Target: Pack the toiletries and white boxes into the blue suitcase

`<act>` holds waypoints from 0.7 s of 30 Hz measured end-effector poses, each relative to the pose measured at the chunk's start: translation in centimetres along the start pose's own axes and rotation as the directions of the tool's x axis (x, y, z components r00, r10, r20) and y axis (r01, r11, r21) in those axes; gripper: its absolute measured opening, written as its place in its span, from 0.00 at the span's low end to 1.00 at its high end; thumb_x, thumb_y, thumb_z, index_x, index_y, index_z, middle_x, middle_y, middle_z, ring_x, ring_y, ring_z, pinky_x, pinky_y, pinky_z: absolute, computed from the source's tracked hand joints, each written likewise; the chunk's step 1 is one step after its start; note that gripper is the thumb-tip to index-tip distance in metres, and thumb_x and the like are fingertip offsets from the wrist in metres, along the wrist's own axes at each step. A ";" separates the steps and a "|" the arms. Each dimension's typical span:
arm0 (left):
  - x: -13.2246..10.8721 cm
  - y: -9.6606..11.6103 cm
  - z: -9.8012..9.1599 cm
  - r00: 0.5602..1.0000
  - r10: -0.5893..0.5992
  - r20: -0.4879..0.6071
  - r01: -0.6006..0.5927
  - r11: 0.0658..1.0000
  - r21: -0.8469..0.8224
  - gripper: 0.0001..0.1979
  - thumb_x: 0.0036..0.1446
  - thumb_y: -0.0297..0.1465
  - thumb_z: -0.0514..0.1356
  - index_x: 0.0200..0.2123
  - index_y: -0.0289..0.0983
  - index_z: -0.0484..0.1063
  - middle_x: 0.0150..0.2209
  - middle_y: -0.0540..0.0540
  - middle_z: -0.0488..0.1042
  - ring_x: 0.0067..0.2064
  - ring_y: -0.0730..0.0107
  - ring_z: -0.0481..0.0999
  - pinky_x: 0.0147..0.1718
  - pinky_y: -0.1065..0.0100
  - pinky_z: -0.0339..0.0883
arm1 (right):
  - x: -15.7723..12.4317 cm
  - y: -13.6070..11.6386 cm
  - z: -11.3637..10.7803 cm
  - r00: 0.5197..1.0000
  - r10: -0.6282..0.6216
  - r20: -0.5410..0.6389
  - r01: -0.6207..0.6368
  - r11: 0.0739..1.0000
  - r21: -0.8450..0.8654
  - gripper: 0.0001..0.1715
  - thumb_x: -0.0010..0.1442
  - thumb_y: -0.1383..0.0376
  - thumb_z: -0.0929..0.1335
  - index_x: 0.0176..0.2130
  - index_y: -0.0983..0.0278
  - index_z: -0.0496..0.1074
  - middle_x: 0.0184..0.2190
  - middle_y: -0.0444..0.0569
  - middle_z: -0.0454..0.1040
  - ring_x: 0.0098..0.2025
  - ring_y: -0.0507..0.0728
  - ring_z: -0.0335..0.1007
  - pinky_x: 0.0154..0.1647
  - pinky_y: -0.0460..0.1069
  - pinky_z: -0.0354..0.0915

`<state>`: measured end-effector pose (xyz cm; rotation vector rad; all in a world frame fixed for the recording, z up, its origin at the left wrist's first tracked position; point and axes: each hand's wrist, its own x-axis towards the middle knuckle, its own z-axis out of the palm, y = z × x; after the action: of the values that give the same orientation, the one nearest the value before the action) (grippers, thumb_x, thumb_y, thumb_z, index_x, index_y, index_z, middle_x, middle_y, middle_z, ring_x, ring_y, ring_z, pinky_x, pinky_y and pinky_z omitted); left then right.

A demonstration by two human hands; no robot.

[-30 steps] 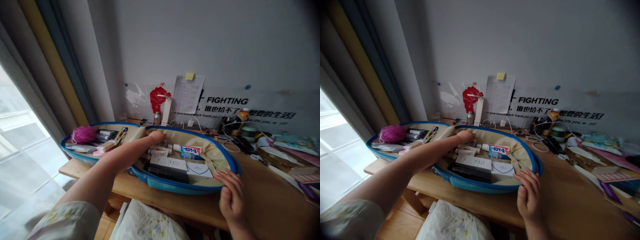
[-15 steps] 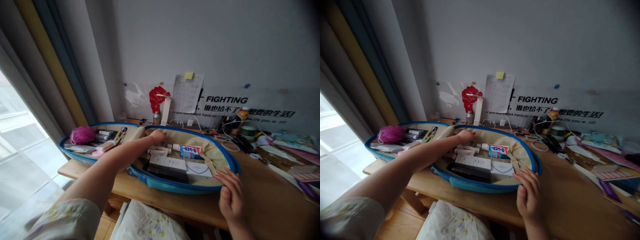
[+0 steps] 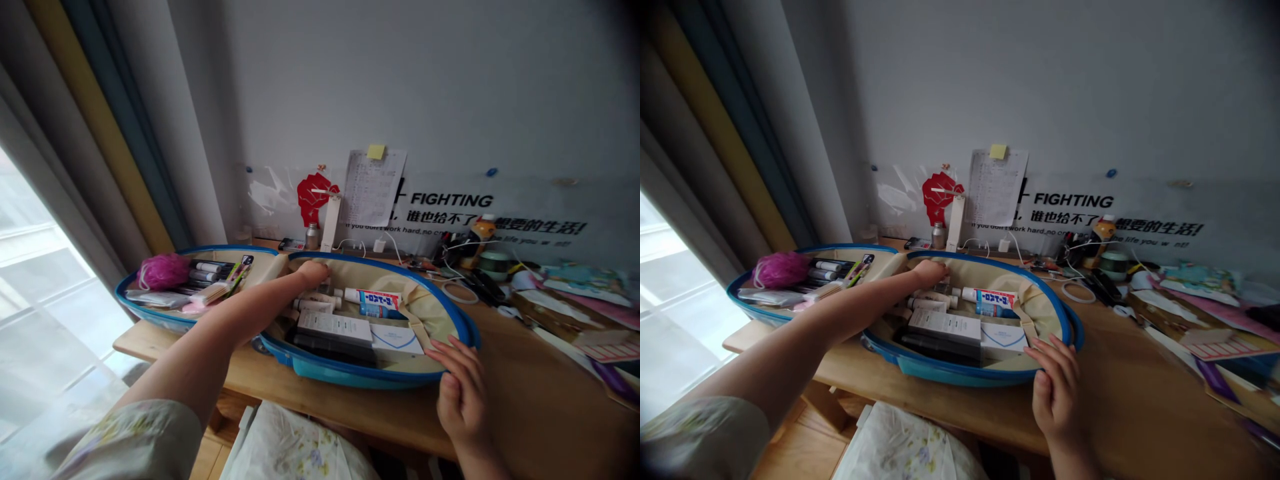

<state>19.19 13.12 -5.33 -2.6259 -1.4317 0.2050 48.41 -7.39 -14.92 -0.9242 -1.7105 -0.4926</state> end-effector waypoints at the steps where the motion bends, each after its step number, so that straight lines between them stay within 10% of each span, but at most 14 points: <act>1: 0.1 -0.1 0.1 1.000 -0.017 0.000 0.017 1.000 -0.010 0.16 0.65 0.27 0.54 0.53 0.36 0.76 0.52 0.34 0.78 0.53 0.53 0.78 0.45 0.62 0.72 | 0.0 0.0 0.0 1.000 -0.003 -0.004 0.003 1.000 -0.002 0.18 0.70 0.63 0.58 0.47 0.60 0.74 0.45 0.53 0.77 0.57 0.64 0.69 0.61 0.64 0.60; 13: -1.2 -2.4 -3.1 0.961 -0.185 -0.205 0.143 0.969 -0.203 0.17 0.68 0.37 0.53 0.55 0.46 0.76 0.54 0.47 0.78 0.53 0.63 0.78 0.48 0.70 0.70 | -0.1 0.1 0.0 1.000 0.018 -0.005 -0.018 1.000 -0.006 0.19 0.70 0.61 0.58 0.46 0.60 0.75 0.43 0.53 0.78 0.57 0.65 0.70 0.62 0.66 0.61; 21: -10.6 -16.2 -3.1 0.837 -0.523 -0.160 0.501 0.850 -0.159 0.20 0.66 0.35 0.51 0.57 0.42 0.74 0.52 0.44 0.79 0.51 0.61 0.79 0.47 0.69 0.70 | 0.0 0.2 0.0 1.000 -0.029 0.003 0.029 1.000 0.000 0.19 0.70 0.63 0.58 0.48 0.62 0.75 0.44 0.54 0.77 0.59 0.65 0.68 0.63 0.64 0.59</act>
<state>0.72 12.68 1.32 -2.1433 -2.0457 -0.2001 48.58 -7.29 -14.91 -0.9016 -1.7288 -0.5112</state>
